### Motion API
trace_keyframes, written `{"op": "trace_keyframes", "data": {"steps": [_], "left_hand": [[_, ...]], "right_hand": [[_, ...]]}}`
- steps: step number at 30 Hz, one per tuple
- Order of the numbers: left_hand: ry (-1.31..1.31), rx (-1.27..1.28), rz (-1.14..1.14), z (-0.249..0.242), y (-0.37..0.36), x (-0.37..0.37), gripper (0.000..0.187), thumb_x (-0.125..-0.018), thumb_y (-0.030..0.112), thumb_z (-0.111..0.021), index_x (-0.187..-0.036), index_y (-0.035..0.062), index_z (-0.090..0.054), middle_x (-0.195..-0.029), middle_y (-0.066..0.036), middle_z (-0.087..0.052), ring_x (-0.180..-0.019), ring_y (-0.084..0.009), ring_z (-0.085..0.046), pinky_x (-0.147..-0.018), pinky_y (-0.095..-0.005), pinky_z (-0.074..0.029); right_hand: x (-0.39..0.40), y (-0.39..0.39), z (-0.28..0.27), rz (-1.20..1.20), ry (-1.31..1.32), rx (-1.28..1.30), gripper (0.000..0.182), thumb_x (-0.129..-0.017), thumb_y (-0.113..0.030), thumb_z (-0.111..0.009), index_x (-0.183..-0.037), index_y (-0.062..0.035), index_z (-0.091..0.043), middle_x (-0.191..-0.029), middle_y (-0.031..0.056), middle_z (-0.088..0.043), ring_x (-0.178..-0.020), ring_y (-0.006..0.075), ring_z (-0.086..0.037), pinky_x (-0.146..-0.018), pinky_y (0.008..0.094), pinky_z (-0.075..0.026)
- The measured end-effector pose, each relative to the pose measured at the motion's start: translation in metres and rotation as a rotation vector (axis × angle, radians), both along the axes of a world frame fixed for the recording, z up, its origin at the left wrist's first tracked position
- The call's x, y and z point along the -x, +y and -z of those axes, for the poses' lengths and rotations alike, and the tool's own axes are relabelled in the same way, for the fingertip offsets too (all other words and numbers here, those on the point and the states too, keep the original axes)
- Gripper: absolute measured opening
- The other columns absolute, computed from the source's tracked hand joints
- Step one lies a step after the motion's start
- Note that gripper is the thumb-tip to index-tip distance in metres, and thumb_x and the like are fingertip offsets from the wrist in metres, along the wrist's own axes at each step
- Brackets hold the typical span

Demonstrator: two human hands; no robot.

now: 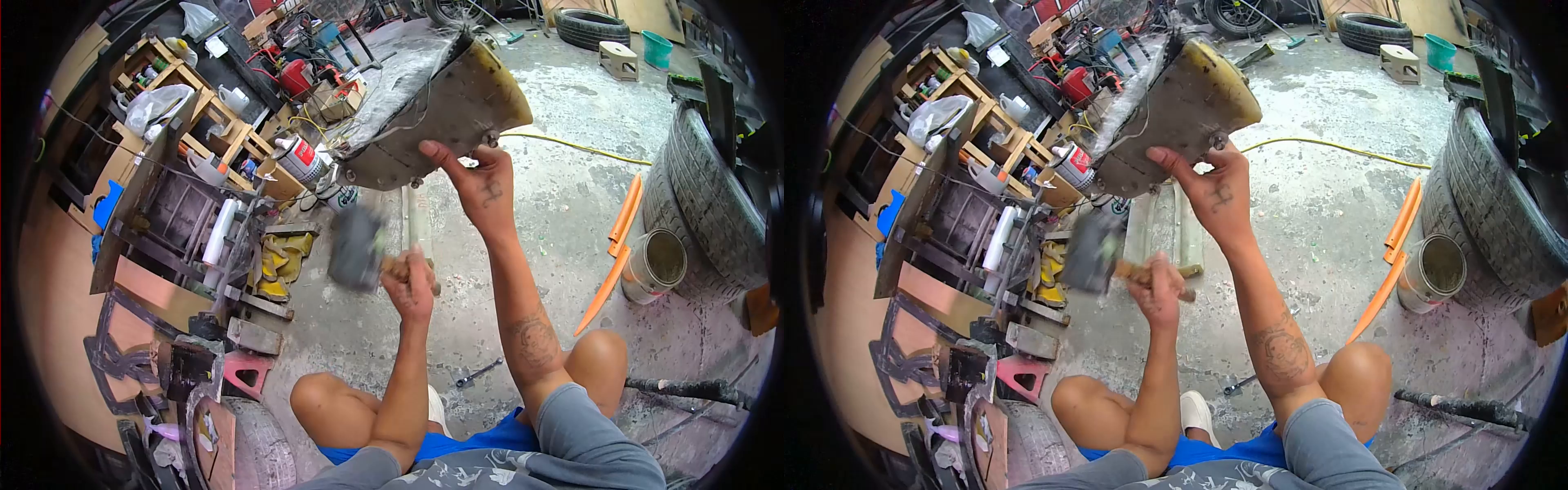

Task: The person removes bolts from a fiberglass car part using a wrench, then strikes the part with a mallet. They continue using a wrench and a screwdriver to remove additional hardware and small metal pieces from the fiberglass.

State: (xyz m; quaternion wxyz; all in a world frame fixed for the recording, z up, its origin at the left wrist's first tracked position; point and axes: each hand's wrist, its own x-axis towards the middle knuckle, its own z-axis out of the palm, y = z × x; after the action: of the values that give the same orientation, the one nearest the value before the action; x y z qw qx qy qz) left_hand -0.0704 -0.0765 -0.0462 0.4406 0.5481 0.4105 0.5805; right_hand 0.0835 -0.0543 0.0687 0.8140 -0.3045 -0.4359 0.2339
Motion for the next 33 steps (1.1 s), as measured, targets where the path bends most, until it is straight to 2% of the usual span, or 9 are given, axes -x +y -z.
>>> {"op": "trace_keyframes", "data": {"steps": [3,7,14,21,22,25,29,31,33], "left_hand": [[-0.18,-0.293,-0.061,-0.027,-0.006,-0.007,0.037,-0.1,0.02,-0.05,-0.067,0.0067,-0.042,-0.055,-0.001,-0.045,-0.054,-0.0073,-0.045,-0.056,-0.0248,-0.039],[-0.021,-0.426,-0.207,-0.069,0.002,-0.028,0.012,-0.096,0.013,-0.059,-0.094,0.0037,-0.052,-0.075,-0.003,-0.052,-0.061,-0.0078,-0.049,-0.055,-0.0223,-0.039],[0.262,-0.456,-0.266,-0.067,0.031,-0.036,0.022,-0.091,0.009,-0.066,-0.106,0.0037,-0.051,-0.089,-0.003,-0.057,-0.072,-0.008,-0.055,-0.056,-0.022,-0.043],[0.129,-0.578,-0.364,-0.064,0.042,-0.032,0.02,-0.093,0.016,-0.063,-0.103,0.0017,-0.052,-0.084,-0.008,-0.064,-0.062,-0.0096,-0.055,-0.055,-0.0227,-0.043],[0.162,-0.577,-0.39,-0.065,0.044,-0.03,0.021,-0.094,0.019,-0.063,-0.096,0.0021,-0.052,-0.079,-0.007,-0.064,-0.058,-0.0083,-0.053,-0.051,-0.023,-0.04],[0.129,-0.402,-0.335,-0.071,0.043,-0.028,0.025,-0.098,0.027,-0.058,-0.091,0.0032,-0.051,-0.078,-0.007,-0.063,-0.061,-0.01,-0.053,-0.061,-0.0246,-0.043],[-0.013,-0.412,-0.268,-0.068,0.032,-0.027,0.036,-0.099,0.035,-0.054,-0.079,0.0069,-0.045,-0.067,-0.003,-0.055,-0.056,-0.0081,-0.047,-0.052,-0.023,-0.038],[0.0,-0.345,-0.258,-0.056,0.018,-0.023,0.038,-0.099,0.036,-0.054,-0.077,0.0068,-0.043,-0.063,-0.003,-0.051,-0.055,-0.008,-0.046,-0.05,-0.0222,-0.036],[-0.029,-0.283,-0.105,-0.031,0.014,-0.016,0.042,-0.1,0.037,-0.052,-0.074,0.0063,-0.042,-0.058,-0.002,-0.047,-0.05,-0.0078,-0.043,-0.047,-0.0227,-0.034]], "right_hand": [[-0.003,-0.002,0.0,-0.068,0.022,0.059,0.023,-0.079,-0.009,-0.079,-0.096,0.0057,-0.072,-0.095,0.0086,-0.073,-0.086,0.0102,-0.065,-0.076,0.0252,-0.052],[0.0,-0.001,-0.003,-0.071,0.005,0.081,0.022,-0.079,-0.007,-0.079,-0.095,0.0058,-0.071,-0.094,0.0085,-0.073,-0.084,0.0105,-0.066,-0.076,0.0253,-0.052],[0.011,0.005,0.004,-0.091,0.02,-0.048,0.023,-0.079,-0.008,-0.079,-0.095,0.0066,-0.071,-0.091,0.0118,-0.073,-0.085,0.0101,-0.066,-0.074,0.0238,-0.051],[0.019,0.017,0.012,-0.085,0.012,0.024,0.023,-0.078,-0.007,-0.079,-0.095,0.0058,-0.071,-0.091,0.0122,-0.073,-0.085,0.0122,-0.068,-0.073,0.025,-0.053],[0.023,0.02,0.011,-0.078,0.141,-0.093,0.034,-0.072,-0.014,-0.086,-0.082,0.0103,-0.065,-0.078,0.012,-0.067,-0.069,0.0134,-0.068,-0.055,0.0256,-0.053],[0.021,0.022,0.014,-0.077,0.085,-0.041,0.033,-0.071,-0.015,-0.087,-0.078,0.0106,-0.067,-0.079,0.012,-0.067,-0.069,0.0133,-0.067,-0.055,0.0261,-0.052],[0.021,0.026,0.015,0.031,0.049,-0.117,0.032,-0.071,-0.016,-0.087,-0.076,0.0101,-0.069,-0.078,0.0122,-0.066,-0.07,0.0145,-0.067,-0.055,0.0267,-0.051],[0.018,0.027,0.019,-0.033,-0.041,-0.032,0.023,-0.078,-0.007,-0.08,-0.094,0.0058,-0.07,-0.09,0.0103,-0.073,-0.084,0.0112,-0.067,-0.073,0.0261,-0.054],[0.015,0.022,0.014,-0.064,-0.016,-0.022,0.023,-0.078,-0.007,-0.08,-0.095,0.0057,-0.07,-0.092,0.0109,-0.073,-0.085,0.0115,-0.067,-0.074,0.0259,-0.054]]}}
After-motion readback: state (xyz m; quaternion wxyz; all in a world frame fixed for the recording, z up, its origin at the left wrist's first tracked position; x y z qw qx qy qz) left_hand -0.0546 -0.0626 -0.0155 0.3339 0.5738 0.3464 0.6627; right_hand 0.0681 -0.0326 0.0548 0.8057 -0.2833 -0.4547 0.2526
